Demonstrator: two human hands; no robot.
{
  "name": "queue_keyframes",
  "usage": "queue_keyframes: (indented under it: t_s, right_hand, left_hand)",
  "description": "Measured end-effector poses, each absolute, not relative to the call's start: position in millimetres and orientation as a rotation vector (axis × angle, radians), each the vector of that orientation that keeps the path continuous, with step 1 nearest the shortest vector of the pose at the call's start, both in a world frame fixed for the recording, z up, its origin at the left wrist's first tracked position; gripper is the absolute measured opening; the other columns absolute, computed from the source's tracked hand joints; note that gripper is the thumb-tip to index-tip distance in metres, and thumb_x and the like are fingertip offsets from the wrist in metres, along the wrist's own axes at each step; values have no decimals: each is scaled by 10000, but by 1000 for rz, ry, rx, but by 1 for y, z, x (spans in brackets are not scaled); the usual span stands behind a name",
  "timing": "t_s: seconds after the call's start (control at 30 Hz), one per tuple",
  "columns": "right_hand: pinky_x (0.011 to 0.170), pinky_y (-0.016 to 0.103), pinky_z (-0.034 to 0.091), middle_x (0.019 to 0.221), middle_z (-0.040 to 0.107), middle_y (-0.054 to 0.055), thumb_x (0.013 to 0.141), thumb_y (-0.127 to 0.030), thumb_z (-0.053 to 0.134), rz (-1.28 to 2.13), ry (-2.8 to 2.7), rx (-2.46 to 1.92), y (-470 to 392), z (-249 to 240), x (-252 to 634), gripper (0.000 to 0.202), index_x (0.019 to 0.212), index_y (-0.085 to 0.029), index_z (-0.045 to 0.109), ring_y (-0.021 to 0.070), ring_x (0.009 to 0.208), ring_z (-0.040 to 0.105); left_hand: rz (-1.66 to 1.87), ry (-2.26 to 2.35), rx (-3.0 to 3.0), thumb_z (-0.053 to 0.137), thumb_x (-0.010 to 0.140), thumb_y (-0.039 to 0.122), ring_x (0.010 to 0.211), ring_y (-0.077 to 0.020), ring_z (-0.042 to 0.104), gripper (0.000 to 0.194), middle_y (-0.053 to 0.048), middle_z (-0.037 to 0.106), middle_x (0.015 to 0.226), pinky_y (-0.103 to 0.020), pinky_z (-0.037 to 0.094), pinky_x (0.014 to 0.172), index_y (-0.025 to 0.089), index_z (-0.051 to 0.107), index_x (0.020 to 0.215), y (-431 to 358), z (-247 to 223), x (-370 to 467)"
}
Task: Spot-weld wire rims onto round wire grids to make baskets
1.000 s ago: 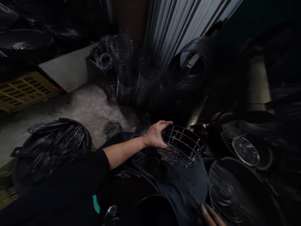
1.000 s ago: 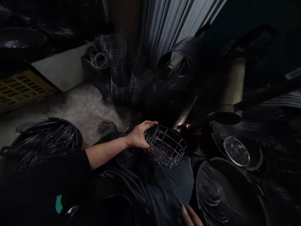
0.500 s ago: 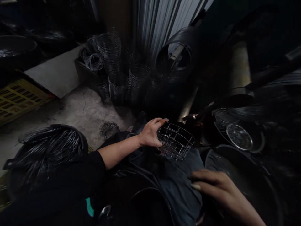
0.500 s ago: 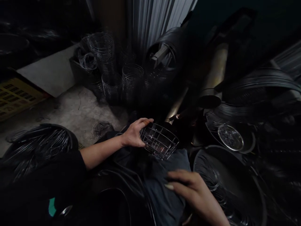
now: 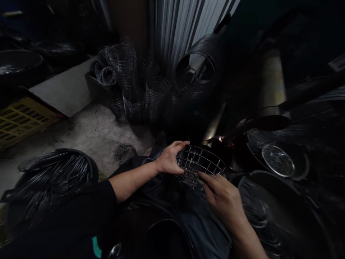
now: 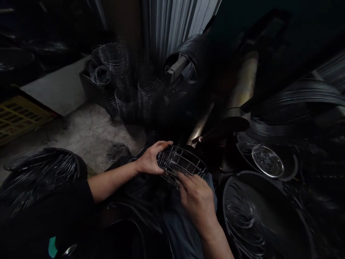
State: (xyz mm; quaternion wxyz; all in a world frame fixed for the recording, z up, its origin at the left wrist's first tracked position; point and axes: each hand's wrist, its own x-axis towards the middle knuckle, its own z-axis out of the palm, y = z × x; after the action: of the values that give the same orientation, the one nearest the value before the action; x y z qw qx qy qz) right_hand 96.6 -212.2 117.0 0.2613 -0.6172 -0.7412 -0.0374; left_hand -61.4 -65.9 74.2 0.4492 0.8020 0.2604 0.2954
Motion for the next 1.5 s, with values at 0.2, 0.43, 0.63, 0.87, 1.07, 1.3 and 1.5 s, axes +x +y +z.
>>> queue_keyframes:
  t_s: [0.2, 0.43, 0.63, 0.87, 1.07, 1.3, 1.5]
  right_hand:
    - [733, 330, 517, 840, 706, 54, 880, -149, 522, -139, -1943, -1608, -204, 122, 107, 180, 983, -168, 669, 174, 720, 648]
    - [704, 320, 519, 837, 713, 46, 856, -138, 532, -163, -1946, -1573, -183, 130, 127, 205, 973, -187, 692, 167, 716, 653]
    - [700, 313, 510, 852, 714, 33, 871, -147, 542, -136, -1950, -1583, -170, 135, 141, 184, 976, -196, 685, 159, 716, 642]
    - [729, 309, 504, 851, 709, 25, 862, -154, 578, -91, -1918, -1569, -168, 133, 146, 160, 977, -203, 679, 162, 737, 642]
    - [699, 307, 505, 822, 711, 27, 874, -180, 558, -133, -1901, -1594, -158, 134, 149, 154, 948, -198, 692, 159, 701, 640]
    - [684, 309, 517, 812, 705, 37, 853, -296, 606, -31, -1758, -1674, -151, 133, 157, 159, 923, -211, 721, 174, 718, 646]
    - [845, 385, 522, 956, 704, 74, 743, -314, 731, -51, -1094, -1727, -170, 130, 153, 309, 1021, -181, 714, 231, 864, 661]
  left_hand:
    - [802, 634, 1979, 789, 484, 338, 1180, -270, 526, 962, -149, 493, 1287, -374, 436, 1051, 108, 437, 1348, -61, 79, -50]
    - [893, 638, 1961, 794, 463, 294, 1166, -267, 531, 949, -121, 504, 1280, -382, 432, 1049, 147, 453, 1336, -44, 80, -32]
    - [904, 655, 1909, 840, 412, 365, 1164, -280, 533, 998, -115, 510, 1282, -400, 435, 1043, 170, 475, 1320, -32, 80, -18]
    - [891, 661, 1883, 857, 386, 414, 1151, -283, 542, 996, -148, 519, 1265, -385, 452, 1025, 116, 515, 1272, -28, 77, -14]
    - [859, 672, 1885, 861, 387, 404, 1142, -289, 545, 997, -140, 522, 1255, -405, 438, 1037, 133, 508, 1279, -19, 79, -8]
    - [904, 690, 1870, 849, 411, 382, 1152, -287, 537, 943, -128, 523, 1265, -429, 445, 1027, 162, 515, 1265, -11, 78, 4]
    - [850, 755, 1891, 863, 374, 382, 1133, -278, 552, 1000, -145, 524, 1263, -392, 444, 1032, 106, 516, 1271, -2, 84, 11]
